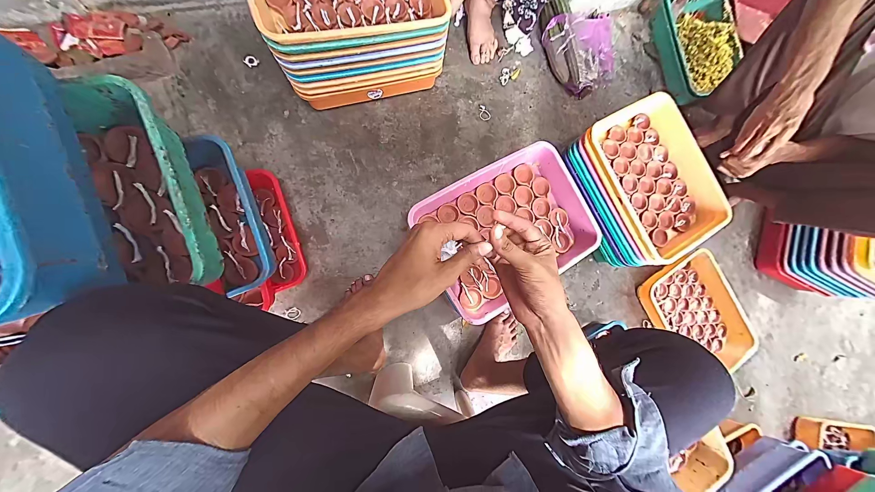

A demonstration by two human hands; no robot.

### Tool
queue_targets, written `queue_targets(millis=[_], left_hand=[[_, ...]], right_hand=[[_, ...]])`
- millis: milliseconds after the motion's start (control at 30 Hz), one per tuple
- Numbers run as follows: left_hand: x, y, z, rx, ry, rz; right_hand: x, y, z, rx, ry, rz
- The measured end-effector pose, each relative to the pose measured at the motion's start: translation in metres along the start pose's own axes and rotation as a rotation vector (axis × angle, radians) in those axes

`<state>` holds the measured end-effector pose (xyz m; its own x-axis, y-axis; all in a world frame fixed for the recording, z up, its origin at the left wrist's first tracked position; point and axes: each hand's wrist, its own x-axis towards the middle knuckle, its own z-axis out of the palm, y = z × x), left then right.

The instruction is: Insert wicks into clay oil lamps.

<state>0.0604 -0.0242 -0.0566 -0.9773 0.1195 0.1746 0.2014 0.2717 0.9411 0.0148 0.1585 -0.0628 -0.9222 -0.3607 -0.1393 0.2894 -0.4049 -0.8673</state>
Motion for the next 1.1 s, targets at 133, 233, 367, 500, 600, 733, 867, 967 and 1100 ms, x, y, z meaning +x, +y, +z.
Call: queue_targets(millis=[133, 233, 367, 500, 600, 733, 867, 967, 1100], left_hand=[[0.0, -0.001, -0.003, 0.049, -0.065, -0.033], [0.0, 0.001, -0.008, 0.037, -0.094, -0.069], [0.002, 0.005, -0.014, -0.005, -0.135, -0.153], [0.005, 0.003, -0.018, -0.022, -0.176, -0.168], [0.005, 0.0, -0.018, -0.036, -0.169, -0.183], [0.009, -0.003, -0.022, -0.074, -0.11, -0.244], [0.012, -0.009, -0.025, -0.148, 0.013, -0.311], [0.013, -0.01, -0.028, -0.167, 0.06, -0.332], [0.013, -0.008, -0.029, -0.166, 0.063, -0.34]], right_hand=[[0.004, -0.006, -0.012, -0.272, -0.063, -0.052], [0.006, -0.013, -0.018, -0.406, -0.112, -0.066], [0.009, -0.024, -0.028, -0.389, -0.23, 0.0], [0.012, -0.039, -0.037, -0.418, -0.309, 0.049], [0.014, -0.054, -0.045, -0.509, -0.334, 0.064], [0.042, -0.067, -0.069, -0.649, -0.2, -0.019], [0.086, -0.06, -0.11, -0.675, 0.194, -0.062], [0.121, -0.036, -0.149, -0.765, 0.471, -0.058], [0.154, 0.007, -0.209, -1.024, 0.598, -0.007]])
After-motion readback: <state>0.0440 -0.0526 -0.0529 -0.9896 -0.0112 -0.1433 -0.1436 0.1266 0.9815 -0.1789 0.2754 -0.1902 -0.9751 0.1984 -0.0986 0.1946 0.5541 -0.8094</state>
